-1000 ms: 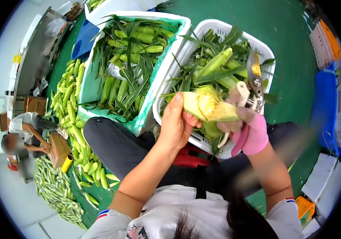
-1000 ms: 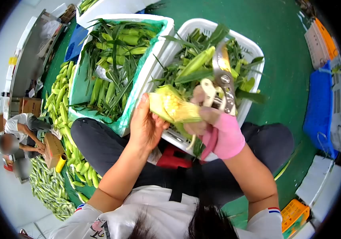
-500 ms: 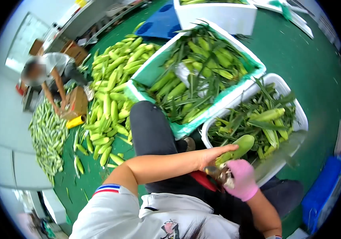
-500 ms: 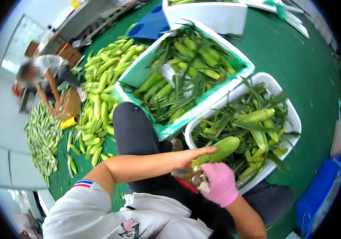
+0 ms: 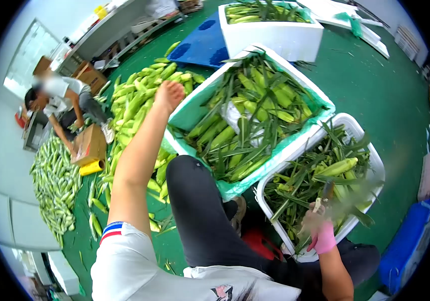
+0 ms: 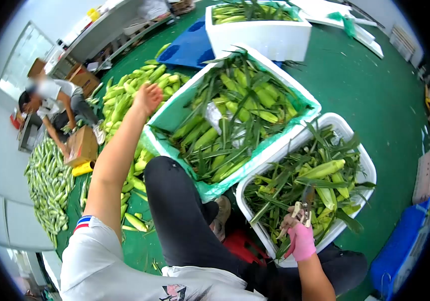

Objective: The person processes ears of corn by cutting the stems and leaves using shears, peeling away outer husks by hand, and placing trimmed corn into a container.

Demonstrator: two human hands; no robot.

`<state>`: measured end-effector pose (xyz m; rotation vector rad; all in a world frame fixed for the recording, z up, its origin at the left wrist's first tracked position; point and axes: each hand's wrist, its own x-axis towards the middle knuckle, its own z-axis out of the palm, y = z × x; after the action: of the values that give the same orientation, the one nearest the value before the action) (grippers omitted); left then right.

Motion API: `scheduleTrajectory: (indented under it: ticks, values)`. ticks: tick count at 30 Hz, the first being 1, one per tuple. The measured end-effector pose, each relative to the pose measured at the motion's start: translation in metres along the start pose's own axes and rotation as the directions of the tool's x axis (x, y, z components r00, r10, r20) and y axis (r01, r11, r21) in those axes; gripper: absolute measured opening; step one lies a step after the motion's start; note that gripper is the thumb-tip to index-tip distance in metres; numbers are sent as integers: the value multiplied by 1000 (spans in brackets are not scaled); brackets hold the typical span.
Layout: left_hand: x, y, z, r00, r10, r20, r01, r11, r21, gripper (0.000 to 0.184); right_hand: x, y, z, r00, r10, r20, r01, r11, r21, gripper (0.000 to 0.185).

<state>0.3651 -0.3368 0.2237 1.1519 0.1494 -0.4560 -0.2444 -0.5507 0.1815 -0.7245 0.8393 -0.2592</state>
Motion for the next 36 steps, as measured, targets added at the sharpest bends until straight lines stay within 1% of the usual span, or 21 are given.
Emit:
scheduleTrajectory:
  ticks: [1, 3, 5, 6, 7, 8, 9, 10, 14, 17, 19, 20, 22, 24, 25, 26, 27, 29, 30, 32, 36]
  values:
    - [6, -25, 28, 979, -62, 195, 16, 973, 231, 27, 3, 2, -3, 998, -51, 49, 55, 993, -102, 40]
    - [-1, -76, 95, 947, -70, 314, -139, 792, 595, 21, 21, 24, -34, 999, 33, 11, -34, 993, 114, 34]
    - [37, -125, 142, 840, 18, 542, -453, 572, 684, 25, 5, 3, -15, 999, -31, 41, 35, 995, -93, 42]
    - [58, -142, 157, 647, 210, 733, -762, 198, 616, 24, 8, 4, -23, 999, -11, 44, 15, 996, -88, 44]
    - [74, -154, 173, 353, 281, 892, -877, -232, 421, 23, 7, 9, -33, 999, 8, 39, -5, 997, -78, 46]
    - [77, -161, 189, 540, 195, 819, -764, -293, 574, 22, 3, 9, -35, 1000, 20, 15, -17, 992, -128, 45]
    - [104, -178, 198, 783, 33, 622, -533, -482, 696, 22, 3, 4, -33, 1000, 8, -21, -12, 985, -174, 45]
    - [131, -191, 199, 770, -179, 613, -564, -640, 521, 27, -3, -14, -26, 999, 25, -24, -29, 981, -193, 45]
    - [104, -192, 202, 744, -271, 610, -578, -719, 386, 80, -5, -12, -48, 997, 63, -54, -72, 981, -179, 46]
    - [78, -175, 216, 766, -401, 502, -578, -773, 264, 82, -5, -8, -56, 995, 86, -44, -89, 994, -62, 46]
    - [32, -163, 225, 744, -506, 436, -665, -625, 409, 82, -11, -19, -48, 986, 151, -67, -148, 988, 36, 48]
    - [20, -169, 208, 628, -536, 564, -778, -461, 427, 81, -9, -15, -51, 987, 159, 2, -158, 975, 158, 47]
    - [-19, -207, 145, 584, -315, 748, -770, -508, 387, 84, -4, -14, -53, 974, 186, 131, -219, 919, 328, 45]
    - [-77, -243, 98, 631, -264, 729, -768, -341, 541, 84, -11, -25, -43, 953, 225, 202, -285, 890, 355, 43]
    - [-134, -245, 98, 738, -203, 643, -675, -226, 703, 75, -12, -31, -40, 950, 228, 212, -290, 894, 342, 43]
    - [-171, -249, 99, 852, -181, 492, -477, 122, 871, 67, -12, -34, -40, 960, 173, 220, -230, 936, 268, 45]
    - [-199, -250, 98, 920, -217, 327, -199, 461, 865, 60, -14, -36, -40, 968, 112, 223, -157, 968, 194, 47]
    - [-240, -234, 106, 929, -57, 365, -304, 442, 844, 50, -18, -50, -43, 985, 11, 171, 4, 996, -86, 52]
    - [-259, -220, 116, 928, -20, 373, -351, 292, 890, 47, -17, -52, -44, 988, -102, 119, 133, 949, -287, 54]
    - [-295, -213, 136, 834, 128, 537, -551, 230, 802, 54, -16, -61, -53, 933, -346, 96, 330, 722, -607, 65]
    - [-341, -221, 182, 562, 147, 814, -804, -134, 579, 68, -31, -80, -53, 878, -475, 60, 338, 526, -781, 78]
